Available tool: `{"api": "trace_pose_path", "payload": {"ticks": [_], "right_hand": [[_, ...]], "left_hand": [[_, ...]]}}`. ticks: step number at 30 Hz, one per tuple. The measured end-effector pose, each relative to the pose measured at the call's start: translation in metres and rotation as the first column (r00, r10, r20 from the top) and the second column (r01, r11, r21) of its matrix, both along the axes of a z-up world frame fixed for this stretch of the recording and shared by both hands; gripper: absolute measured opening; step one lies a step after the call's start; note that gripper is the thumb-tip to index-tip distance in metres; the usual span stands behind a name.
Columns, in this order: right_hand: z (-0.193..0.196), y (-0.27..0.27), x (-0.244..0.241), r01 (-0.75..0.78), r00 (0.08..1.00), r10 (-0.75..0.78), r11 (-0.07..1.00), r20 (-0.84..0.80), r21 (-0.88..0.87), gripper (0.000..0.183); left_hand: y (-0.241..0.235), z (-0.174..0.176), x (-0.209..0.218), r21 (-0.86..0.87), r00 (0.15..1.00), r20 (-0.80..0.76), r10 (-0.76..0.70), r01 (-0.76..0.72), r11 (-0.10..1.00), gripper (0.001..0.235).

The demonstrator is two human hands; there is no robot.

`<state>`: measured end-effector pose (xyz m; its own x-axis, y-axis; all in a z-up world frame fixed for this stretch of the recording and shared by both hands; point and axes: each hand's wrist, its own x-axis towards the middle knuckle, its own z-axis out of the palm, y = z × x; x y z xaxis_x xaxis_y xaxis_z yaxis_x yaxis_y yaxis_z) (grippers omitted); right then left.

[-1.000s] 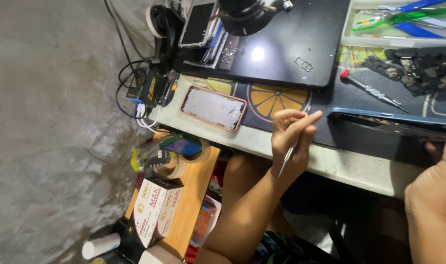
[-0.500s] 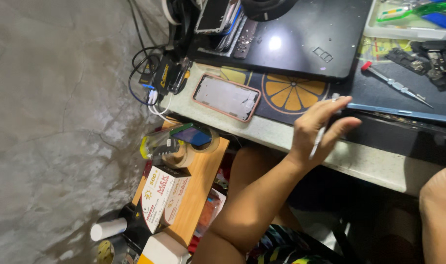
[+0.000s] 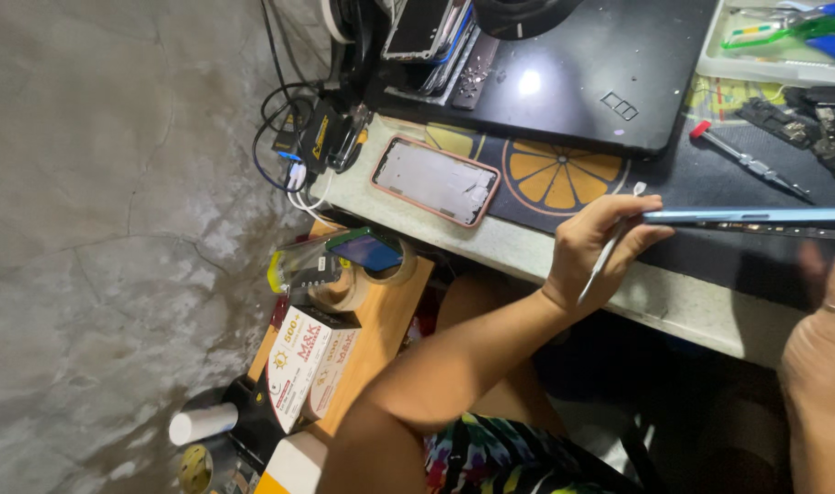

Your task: The person disassembles a smartphone by prying open the back cover and removing internal components. They use a screwdriver to unscrew parts and a plastic tool to separate the casing, then place the removed pieces on the workbench.

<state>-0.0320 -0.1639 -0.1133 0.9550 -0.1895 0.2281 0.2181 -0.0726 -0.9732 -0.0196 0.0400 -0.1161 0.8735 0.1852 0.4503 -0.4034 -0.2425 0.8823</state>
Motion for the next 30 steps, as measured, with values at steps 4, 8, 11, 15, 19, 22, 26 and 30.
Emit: {"api": "trace_pose_path", "payload": {"ticks": [4,8,11,15,19,22,26,30], "right_hand": [[0.015,0.006,-0.003,-0.112,0.992,0.123,0.963,-0.032,0.244,0.032],[0.024,0.004,0.008,-0.163,0.983,0.185,0.821,0.015,0.547,0.033],[0.023,-0.002,0.011,-0.231,0.971,0.215,0.751,0.102,0.618,0.033],[0.012,-0.006,0.006,-0.278,0.961,0.205,0.736,0.188,0.617,0.042],[0.011,-0.013,0.006,-0.310,0.949,0.275,0.723,0.154,0.618,0.023],[0.013,-0.015,0.008,-0.259,0.955,0.289,0.702,0.066,0.663,0.040],[0.015,-0.009,0.016,-0.242,0.935,0.353,0.699,-0.030,0.673,0.057],[0.008,-0.012,0.016,-0.249,0.924,0.382,0.649,-0.026,0.719,0.065]], "left_hand": [[0.002,-0.006,-0.009,-0.054,0.979,0.172,-0.114,0.124,0.991,0.028],[-0.001,-0.005,-0.008,-0.160,0.959,0.158,-0.234,0.259,0.952,0.032],[-0.002,-0.003,-0.002,-0.186,0.952,0.134,-0.276,0.297,0.936,0.036],[0.003,-0.001,0.000,-0.237,0.932,-0.091,-0.351,0.322,0.917,0.046],[0.007,0.002,0.001,-0.171,0.904,-0.075,-0.422,0.405,0.898,0.042],[0.006,0.005,0.000,-0.098,0.915,-0.033,-0.402,0.397,0.913,0.041],[0.007,0.010,0.000,-0.035,0.937,0.013,-0.350,0.351,0.936,0.037],[0.005,0.012,-0.003,0.073,0.957,0.004,-0.292,0.291,0.954,0.034]]}}
